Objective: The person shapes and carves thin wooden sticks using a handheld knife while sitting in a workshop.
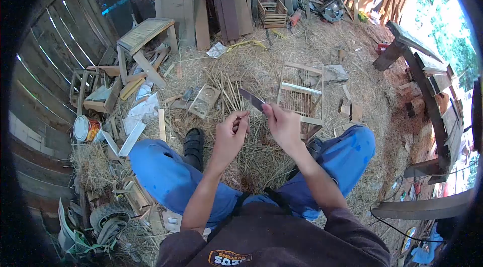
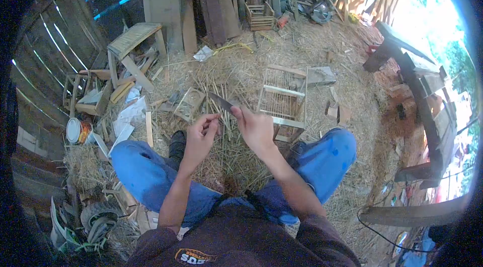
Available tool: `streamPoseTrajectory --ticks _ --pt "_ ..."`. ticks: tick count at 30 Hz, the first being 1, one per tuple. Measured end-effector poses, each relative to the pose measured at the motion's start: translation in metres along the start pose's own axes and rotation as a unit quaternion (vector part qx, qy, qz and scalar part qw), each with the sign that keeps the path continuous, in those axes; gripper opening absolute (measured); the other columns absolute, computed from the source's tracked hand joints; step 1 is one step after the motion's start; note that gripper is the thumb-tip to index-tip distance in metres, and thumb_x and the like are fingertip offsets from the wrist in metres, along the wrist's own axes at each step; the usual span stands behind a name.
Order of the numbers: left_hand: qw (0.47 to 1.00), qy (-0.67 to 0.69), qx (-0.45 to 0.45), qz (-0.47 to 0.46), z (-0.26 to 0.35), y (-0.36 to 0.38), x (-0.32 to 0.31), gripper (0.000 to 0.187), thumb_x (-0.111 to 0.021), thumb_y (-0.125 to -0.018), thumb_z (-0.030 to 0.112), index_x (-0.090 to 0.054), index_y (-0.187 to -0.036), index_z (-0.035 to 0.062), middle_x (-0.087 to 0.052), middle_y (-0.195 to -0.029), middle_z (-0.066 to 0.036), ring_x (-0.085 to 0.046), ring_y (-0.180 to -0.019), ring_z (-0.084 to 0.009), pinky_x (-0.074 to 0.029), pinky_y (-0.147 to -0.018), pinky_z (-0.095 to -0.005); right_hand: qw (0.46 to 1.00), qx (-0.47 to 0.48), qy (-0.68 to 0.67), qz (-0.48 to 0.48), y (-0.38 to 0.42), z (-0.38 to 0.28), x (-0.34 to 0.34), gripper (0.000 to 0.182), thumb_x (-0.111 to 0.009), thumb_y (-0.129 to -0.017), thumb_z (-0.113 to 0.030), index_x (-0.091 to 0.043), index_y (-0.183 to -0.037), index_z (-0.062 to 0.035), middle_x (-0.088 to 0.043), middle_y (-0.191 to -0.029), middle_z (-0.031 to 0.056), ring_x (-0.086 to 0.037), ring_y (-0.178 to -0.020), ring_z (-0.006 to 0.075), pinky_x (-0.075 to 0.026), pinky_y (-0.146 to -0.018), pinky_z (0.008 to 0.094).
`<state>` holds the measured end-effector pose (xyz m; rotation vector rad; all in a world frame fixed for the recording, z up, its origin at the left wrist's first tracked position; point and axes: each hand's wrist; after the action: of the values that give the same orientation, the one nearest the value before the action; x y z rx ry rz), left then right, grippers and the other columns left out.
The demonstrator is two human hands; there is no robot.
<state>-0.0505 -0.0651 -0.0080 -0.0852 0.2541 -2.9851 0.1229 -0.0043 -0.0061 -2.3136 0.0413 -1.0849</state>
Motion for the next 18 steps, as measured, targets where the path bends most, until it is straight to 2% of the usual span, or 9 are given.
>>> streamPoseTrajectory --ticks 2,3,6,9,11,13,14,16,18 --pt "1.000 -0.008 -0.009 0.006 0.004 -0.001 0.000 0.022 -0.058 -0.102 0.010 -0.064 -0.116 -0.0052 -0.062 -0.076 -0.001 -0.055 -0.068 -0.0039 -0.044 -0.058 -0.0226 0.999 0.003 -0.014 0.044 -0.010 -0.001 -0.004 0.027 -0.056 -0.103 -0.029 -0.069 -0.090 -0.0095 -0.061 -0.062 0.0166 -0.063 -0.056 0.0374 -0.048 -0.051 0.0464" --pt "1.000 -0.015 -0.007 0.007 0.002 -0.001 0.002 0.022 -0.057 -0.102 0.010 -0.064 -0.116 -0.0054 -0.064 -0.077 -0.002 -0.056 -0.069 -0.0041 -0.045 -0.059 -0.0229 0.998 -0.036 -0.044 0.033 -0.019 0.001 0.000 0.028 -0.057 -0.102 -0.032 -0.069 -0.090 -0.0097 -0.062 -0.064 0.0184 -0.064 -0.057 0.0384 -0.047 -0.051 0.0471" --pt "0.999 -0.038 0.000 0.012 -0.001 0.002 0.004 0.022 -0.056 -0.102 0.009 -0.063 -0.117 -0.0059 -0.067 -0.079 -0.005 -0.058 -0.070 -0.0051 -0.047 -0.060 -0.0239 0.998 -0.045 0.033 0.010 -0.014 0.003 -0.001 0.030 -0.054 -0.104 -0.031 -0.071 -0.095 -0.0084 -0.059 -0.061 0.0184 -0.062 -0.055 0.0381 -0.045 -0.050 0.0458" --pt "0.998 -0.054 -0.016 0.027 0.002 0.001 0.002 0.022 -0.054 -0.102 0.009 -0.060 -0.118 -0.0061 -0.071 -0.083 -0.008 -0.061 -0.072 -0.0066 -0.048 -0.062 -0.0253 0.999 0.015 -0.019 -0.036 0.003 -0.011 -0.001 0.031 -0.052 -0.105 -0.030 -0.070 -0.094 -0.0074 -0.058 -0.061 0.0186 -0.062 -0.055 0.0386 -0.044 -0.049 0.0456" --pt "0.997 -0.057 -0.041 0.030 0.000 0.001 0.004 0.022 -0.054 -0.102 0.009 -0.057 -0.118 -0.0058 -0.072 -0.085 -0.010 -0.063 -0.073 -0.0079 -0.049 -0.062 -0.0262 0.999 -0.001 -0.037 -0.014 -0.004 -0.015 0.001 0.031 -0.053 -0.105 -0.030 -0.069 -0.093 -0.0069 -0.057 -0.060 0.0186 -0.061 -0.054 0.0386 -0.043 -0.048 0.0455" --pt "0.998 -0.057 -0.007 0.025 0.007 0.001 0.005 0.021 -0.055 -0.103 0.010 -0.054 -0.118 -0.0040 -0.072 -0.089 -0.009 -0.065 -0.080 -0.0096 -0.051 -0.071 -0.0257 0.998 -0.050 -0.035 -0.026 -0.012 -0.010 0.001 0.030 -0.054 -0.104 -0.031 -0.068 -0.092 -0.0064 -0.056 -0.061 0.0189 -0.061 -0.054 0.0383 -0.044 -0.049 0.0446" --pt "0.998 -0.056 0.010 0.021 0.010 0.002 0.005 0.021 -0.056 -0.103 0.011 -0.052 -0.119 -0.0032 -0.072 -0.090 -0.009 -0.066 -0.084 -0.0105 -0.051 -0.076 -0.0255 0.998 -0.038 -0.047 -0.023 -0.010 -0.011 -0.001 0.030 -0.055 -0.104 -0.031 -0.068 -0.093 -0.0064 -0.056 -0.061 0.0187 -0.060 -0.054 0.0380 -0.044 -0.049 0.0442" --pt "0.998 -0.053 -0.007 0.026 0.004 0.002 0.004 0.020 -0.056 -0.103 0.010 -0.048 -0.116 -0.0022 -0.072 -0.090 -0.010 -0.067 -0.085 -0.0112 -0.052 -0.076 -0.0259 0.997 -0.016 -0.068 -0.016 -0.001 -0.014 -0.004 0.029 -0.055 -0.104 -0.030 -0.068 -0.094 -0.0064 -0.056 -0.061 0.0183 -0.060 -0.054 0.0374 -0.044 -0.049 0.0434" --pt "0.998 -0.056 -0.017 0.031 0.004 0.001 0.003 0.019 -0.056 -0.102 0.009 -0.046 -0.114 -0.0016 -0.072 -0.090 -0.011 -0.067 -0.085 -0.0118 -0.052 -0.077 -0.0262 0.998 -0.002 -0.043 -0.049 0.006 -0.015 -0.007 0.026 -0.056 -0.103 -0.028 -0.069 -0.094 -0.0069 -0.057 -0.060 0.0169 -0.061 -0.054 0.0349 -0.044 -0.049 0.0424"
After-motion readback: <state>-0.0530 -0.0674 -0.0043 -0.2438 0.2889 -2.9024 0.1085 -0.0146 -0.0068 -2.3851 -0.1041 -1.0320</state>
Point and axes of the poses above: each hand's wrist, its own y-axis away from the middle knuckle, its own x-axis out of the back of the hand, z = x × y
